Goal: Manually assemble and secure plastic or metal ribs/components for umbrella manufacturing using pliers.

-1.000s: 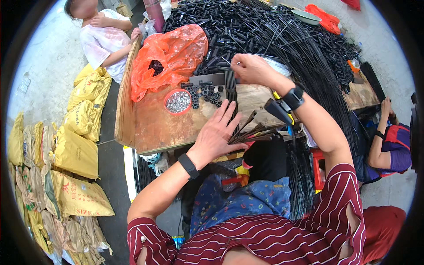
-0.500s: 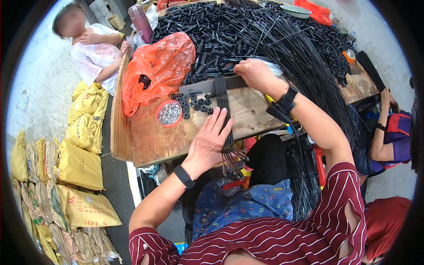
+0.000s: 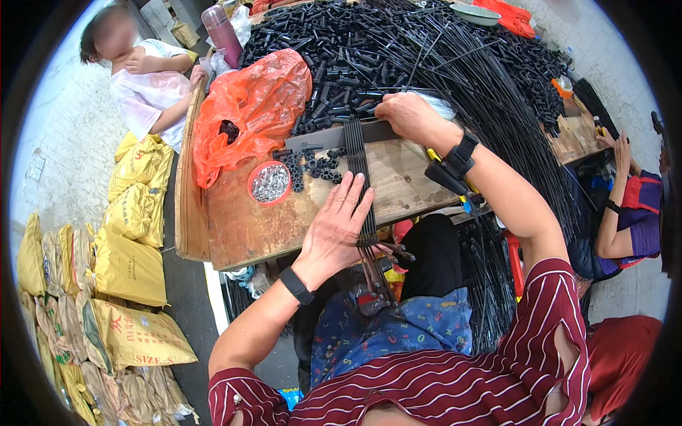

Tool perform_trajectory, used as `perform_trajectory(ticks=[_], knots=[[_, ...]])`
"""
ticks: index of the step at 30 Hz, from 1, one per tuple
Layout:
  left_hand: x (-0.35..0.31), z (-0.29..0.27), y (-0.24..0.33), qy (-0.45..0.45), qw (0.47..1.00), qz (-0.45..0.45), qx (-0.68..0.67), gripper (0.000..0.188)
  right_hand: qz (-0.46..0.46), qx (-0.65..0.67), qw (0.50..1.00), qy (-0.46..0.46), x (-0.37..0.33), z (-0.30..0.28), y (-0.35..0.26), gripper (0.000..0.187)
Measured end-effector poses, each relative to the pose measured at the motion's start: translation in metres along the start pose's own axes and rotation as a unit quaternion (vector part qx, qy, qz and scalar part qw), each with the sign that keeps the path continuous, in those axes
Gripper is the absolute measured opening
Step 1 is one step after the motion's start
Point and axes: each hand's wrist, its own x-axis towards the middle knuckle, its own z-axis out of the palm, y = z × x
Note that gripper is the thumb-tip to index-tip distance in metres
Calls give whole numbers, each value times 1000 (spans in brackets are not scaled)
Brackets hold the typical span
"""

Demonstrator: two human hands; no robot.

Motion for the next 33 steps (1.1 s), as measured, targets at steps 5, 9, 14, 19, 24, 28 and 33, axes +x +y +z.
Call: perform_trajectory(ticks=[5, 9, 14, 19, 24, 28, 33], knots=[[0, 0, 0, 0, 1000, -2, -5, 94, 9, 2, 1000, -29, 2, 2, 3, 20], [1, -2, 1, -3, 1000, -6, -12, 95, 6, 0, 1000, -26, 2, 5, 4, 19], [1, 0, 0, -2, 1000, -9, -14, 100, -11, 10, 1000, 7, 0, 7, 3, 18], [0, 1, -3, -6, 1000, -7, -3, 103, 1, 30, 1000, -5, 5, 3, -1, 18], [0, 7, -4, -5, 1000, -8, 3, 104, -13, 16, 1000, -6, 5, 8, -3, 18], [0, 7, -4, -7, 1000, -11, 0, 106, 3, 11, 1000, -13, 5, 6, -8, 19], [0, 4, -4, -6, 1000, -11, -11, 105, -7, 13, 1000, 12, 6, 8, -13, 18]])
